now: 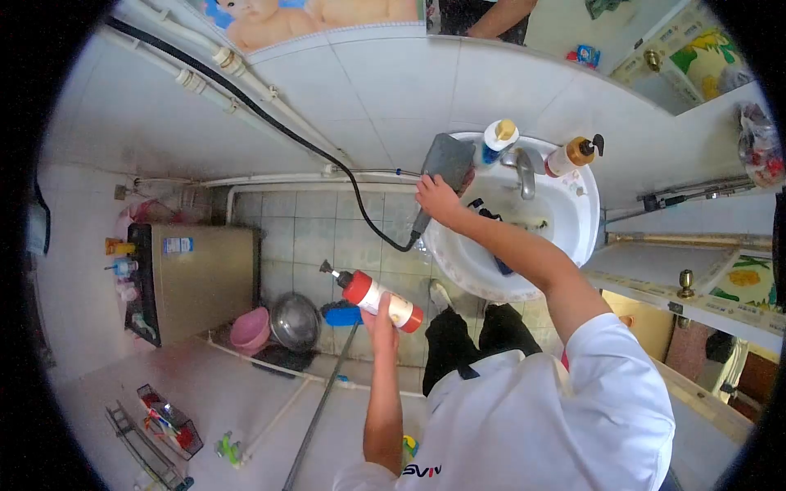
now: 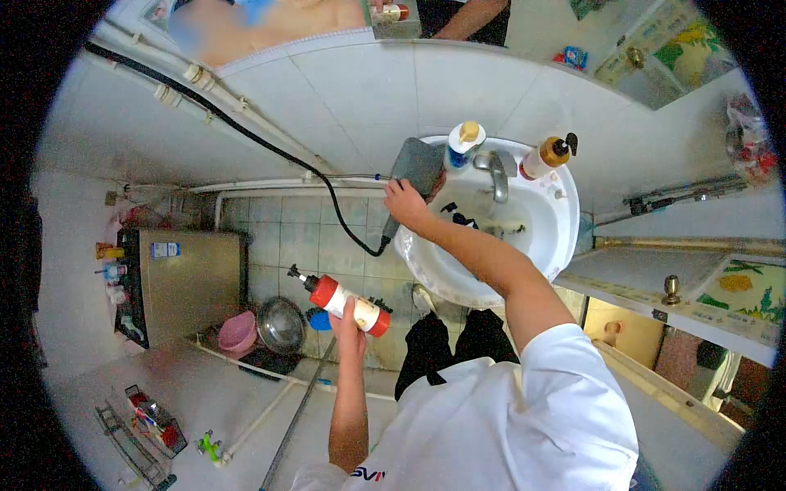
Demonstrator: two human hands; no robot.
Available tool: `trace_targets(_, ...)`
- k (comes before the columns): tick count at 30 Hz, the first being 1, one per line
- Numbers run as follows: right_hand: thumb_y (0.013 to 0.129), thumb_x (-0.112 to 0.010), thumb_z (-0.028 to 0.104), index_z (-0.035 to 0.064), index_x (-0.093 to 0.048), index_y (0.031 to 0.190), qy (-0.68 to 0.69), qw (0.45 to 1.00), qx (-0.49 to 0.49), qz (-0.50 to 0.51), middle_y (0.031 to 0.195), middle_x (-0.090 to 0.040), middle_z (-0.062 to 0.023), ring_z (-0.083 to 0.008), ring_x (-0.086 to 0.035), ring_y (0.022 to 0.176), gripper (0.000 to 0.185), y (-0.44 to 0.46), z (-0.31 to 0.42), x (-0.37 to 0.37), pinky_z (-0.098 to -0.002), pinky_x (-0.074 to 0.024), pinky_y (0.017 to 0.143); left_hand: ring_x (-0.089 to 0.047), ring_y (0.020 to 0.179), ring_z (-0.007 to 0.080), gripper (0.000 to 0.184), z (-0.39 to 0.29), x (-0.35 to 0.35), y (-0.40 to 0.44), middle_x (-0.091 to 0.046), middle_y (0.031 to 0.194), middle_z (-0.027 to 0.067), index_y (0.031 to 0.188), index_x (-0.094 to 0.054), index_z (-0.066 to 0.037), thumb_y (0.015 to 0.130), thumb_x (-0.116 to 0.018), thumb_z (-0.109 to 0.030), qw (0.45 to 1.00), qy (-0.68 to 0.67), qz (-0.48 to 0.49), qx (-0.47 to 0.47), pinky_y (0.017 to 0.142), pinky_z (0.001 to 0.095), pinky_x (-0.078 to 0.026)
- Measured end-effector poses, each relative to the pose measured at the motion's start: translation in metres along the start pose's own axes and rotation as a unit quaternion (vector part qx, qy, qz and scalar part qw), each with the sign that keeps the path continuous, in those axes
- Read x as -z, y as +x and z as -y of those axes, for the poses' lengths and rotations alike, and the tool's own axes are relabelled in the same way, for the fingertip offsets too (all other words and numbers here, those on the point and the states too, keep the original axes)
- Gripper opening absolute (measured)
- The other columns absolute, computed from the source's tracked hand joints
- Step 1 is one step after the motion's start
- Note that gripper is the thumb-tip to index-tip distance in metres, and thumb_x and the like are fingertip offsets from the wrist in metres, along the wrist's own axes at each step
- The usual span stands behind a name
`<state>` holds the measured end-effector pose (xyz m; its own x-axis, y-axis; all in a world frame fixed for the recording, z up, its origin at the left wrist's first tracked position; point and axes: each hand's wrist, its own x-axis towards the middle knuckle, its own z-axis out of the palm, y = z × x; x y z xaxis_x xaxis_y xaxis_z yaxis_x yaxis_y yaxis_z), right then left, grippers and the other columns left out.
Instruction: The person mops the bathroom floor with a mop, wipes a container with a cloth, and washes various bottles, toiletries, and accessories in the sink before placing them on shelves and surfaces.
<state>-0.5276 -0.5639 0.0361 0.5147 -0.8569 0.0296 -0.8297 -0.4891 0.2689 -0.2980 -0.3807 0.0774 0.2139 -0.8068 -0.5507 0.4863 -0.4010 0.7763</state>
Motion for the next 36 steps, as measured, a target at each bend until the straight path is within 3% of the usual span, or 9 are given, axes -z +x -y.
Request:
trace_targets(10,0.078,-0.052,0.024,0.0113,-0.061,0.084,-0.032,0.995,0.080,-0.050,0.093,-0.055,-0.0030,-0.0193,-0.045,0.097,0.017,-0.032,-0.009,-0.008,-0.0343,-0.0350,0.079,-0.057,0.080,0.0168,0.044,0.007,-0.009,-0.016,-0.056,0.094,0.0067,0.118,-0.041,-0.005,0.080,-0.063,-0.004,1.000,-0.011,0.002,0.010,0.072,0.0318,-0.048)
trace_targets(17,0.078,-0.053,0.022,0.0080,-0.059,0.097,-0.042,0.988,0.113,-0.095,0.104,-0.054,-0.0092,-0.0237,-0.045,0.105,0.024,-0.043,-0.012,0.008,-0.0411,-0.0332,0.092,-0.056,0.085,0.0175,0.049,0.004,-0.018,-0.024,-0.055,0.098,0.0065,0.121,-0.039,-0.005,0.079,-0.064,-0.004,1.000,0.004,-0.028,-0.003,0.077,0.0322,-0.047)
trace_targets(22,0.074,-0.058,0.018,0.0023,-0.053,0.108,0.193,0.977,-0.049,-0.079,0.112,-0.051,-0.0184,-0.0323,-0.048,0.101,0.038,-0.112,0.019,0.039,-0.0446,-0.0364,0.090,-0.057,0.090,0.0184,0.051,0.030,-0.019,-0.009,-0.055,0.105,0.0068,0.123,-0.039,-0.005,0.080,-0.065,-0.010,0.995,0.098,0.033,-0.015,0.078,0.0336,-0.048)
trace_targets(24,0.073,-0.063,0.024,-0.0002,-0.051,0.112,0.472,0.860,-0.192,-0.029,0.112,-0.051,-0.0211,-0.0366,-0.047,0.101,0.047,-0.164,0.029,0.024,-0.0455,-0.0365,0.090,-0.057,0.088,0.0183,0.049,0.041,-0.038,-0.004,-0.055,0.105,0.0076,0.122,-0.040,-0.004,0.080,-0.065,-0.009,0.981,0.156,0.115,0.009,0.077,0.0336,-0.048)
trace_targets(26,0.071,-0.068,0.027,-0.0023,-0.043,0.123,0.355,0.867,-0.351,-0.002,0.115,-0.048,-0.0238,-0.0405,-0.045,0.105,0.066,-0.205,0.028,-0.010,-0.0491,-0.0363,0.091,-0.057,0.087,0.0181,0.047,0.049,-0.069,-0.010,-0.055,0.103,0.0080,0.121,-0.040,-0.003,0.081,-0.064,-0.010,0.973,0.183,0.135,0.038,0.076,0.0332,-0.048)
trace_targets(27,0.072,-0.068,0.028,0.0037,-0.033,0.133,0.289,0.876,-0.385,0.000,0.120,-0.044,-0.0258,-0.0419,-0.044,0.109,0.075,-0.219,0.026,-0.028,-0.0509,-0.0361,0.092,-0.058,0.088,0.0181,0.046,0.053,-0.088,-0.013,-0.057,0.103,0.0087,0.119,-0.042,-0.002,0.081,-0.065,-0.012,0.963,0.203,0.166,0.062,0.077,0.0324,-0.047)
trace_targets(29,0.071,-0.067,0.027,0.0080,-0.030,0.136,0.297,0.873,-0.382,0.049,0.119,-0.044,-0.0254,-0.0409,-0.043,0.109,0.077,-0.240,0.017,-0.059,-0.0501,-0.0362,0.091,-0.058,0.088,0.0183,0.046,0.081,-0.106,-0.005,-0.058,0.102,0.0112,0.117,-0.043,0.000,0.081,-0.066,-0.017,0.930,0.257,0.248,0.086,0.077,0.0319,-0.048)
trace_targets(31,0.071,-0.066,0.026,0.0172,-0.032,0.137,0.291,0.870,-0.367,0.154,0.121,-0.044,-0.0244,-0.0387,-0.044,0.110,0.075,-0.245,0.001,-0.080,-0.0511,-0.0367,0.089,-0.057,0.087,0.0180,0.048,0.108,-0.135,-0.012,-0.058,0.101,0.0115,0.115,-0.043,0.001,0.080,-0.067,-0.020,0.935,0.258,0.229,0.078,0.075,0.0320,-0.048)
trace_targets(36,0.079,-0.054,0.019,0.0150,-0.037,0.132,0.166,0.915,-0.334,0.154,0.120,-0.047,-0.0198,-0.0338,-0.045,0.111,0.056,-0.259,-0.037,-0.120,-0.0530,-0.0374,0.087,-0.057,0.085,0.0176,0.050,0.159,-0.188,-0.013,-0.056,0.100,0.0114,0.117,-0.039,0.000,0.083,-0.063,-0.027,0.930,0.287,0.204,0.105,0.075,0.0317,-0.048)
